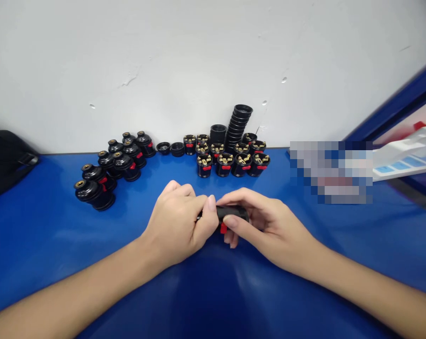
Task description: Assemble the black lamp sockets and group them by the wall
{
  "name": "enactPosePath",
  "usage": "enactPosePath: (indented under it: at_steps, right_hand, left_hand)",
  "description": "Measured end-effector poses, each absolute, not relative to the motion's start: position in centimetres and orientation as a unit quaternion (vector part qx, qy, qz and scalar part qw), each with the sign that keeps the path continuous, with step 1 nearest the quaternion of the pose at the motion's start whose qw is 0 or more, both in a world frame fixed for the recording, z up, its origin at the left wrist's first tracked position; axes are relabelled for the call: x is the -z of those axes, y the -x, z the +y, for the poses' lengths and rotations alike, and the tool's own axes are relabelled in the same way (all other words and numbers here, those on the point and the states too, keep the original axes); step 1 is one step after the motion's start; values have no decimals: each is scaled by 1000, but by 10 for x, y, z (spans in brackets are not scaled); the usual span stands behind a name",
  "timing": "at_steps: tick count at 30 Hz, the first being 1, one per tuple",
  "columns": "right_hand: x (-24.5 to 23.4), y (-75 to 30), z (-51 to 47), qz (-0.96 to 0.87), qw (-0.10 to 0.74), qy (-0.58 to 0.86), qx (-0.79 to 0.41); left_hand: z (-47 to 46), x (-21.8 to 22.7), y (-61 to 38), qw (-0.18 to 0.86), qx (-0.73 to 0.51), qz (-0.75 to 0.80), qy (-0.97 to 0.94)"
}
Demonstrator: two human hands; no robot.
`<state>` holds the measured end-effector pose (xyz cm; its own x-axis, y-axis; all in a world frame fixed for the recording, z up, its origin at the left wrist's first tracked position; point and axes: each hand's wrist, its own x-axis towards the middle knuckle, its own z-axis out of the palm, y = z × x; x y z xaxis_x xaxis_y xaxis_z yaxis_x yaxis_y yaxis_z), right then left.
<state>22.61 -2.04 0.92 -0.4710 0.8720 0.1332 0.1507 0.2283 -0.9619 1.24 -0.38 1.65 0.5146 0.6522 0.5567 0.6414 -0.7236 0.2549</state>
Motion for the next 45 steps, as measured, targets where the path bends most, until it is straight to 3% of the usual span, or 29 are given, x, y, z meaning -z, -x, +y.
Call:
enactPosePath:
  at_steps: [8,14,24,31,40,45]
  right_hand:
    - [-5,-232,-18,-780,459,316,-284]
    - [-5,-232,-18,-751,455,355,-320]
    - [-8,-234,-16,-763,431,363,-318]
    - [-9,-230,-18,-747,439,353,-352]
    - [-8,-232,-20,-754,414,354,-366]
    - [-7,-232,-19,-765,405,359,-349]
  left_hand:
    - [1,-16,-11,138,-335,467,-807]
    - [9,-19,-3,330,-391,497,-701]
    - [39,-26,8,496,-565,444,-487]
    - [49,-37,25,386,-595,428,-560]
    - [74,-70,64,-13,-384,478,-790]
    - [105,-76,76,-126,-321,442,-828]
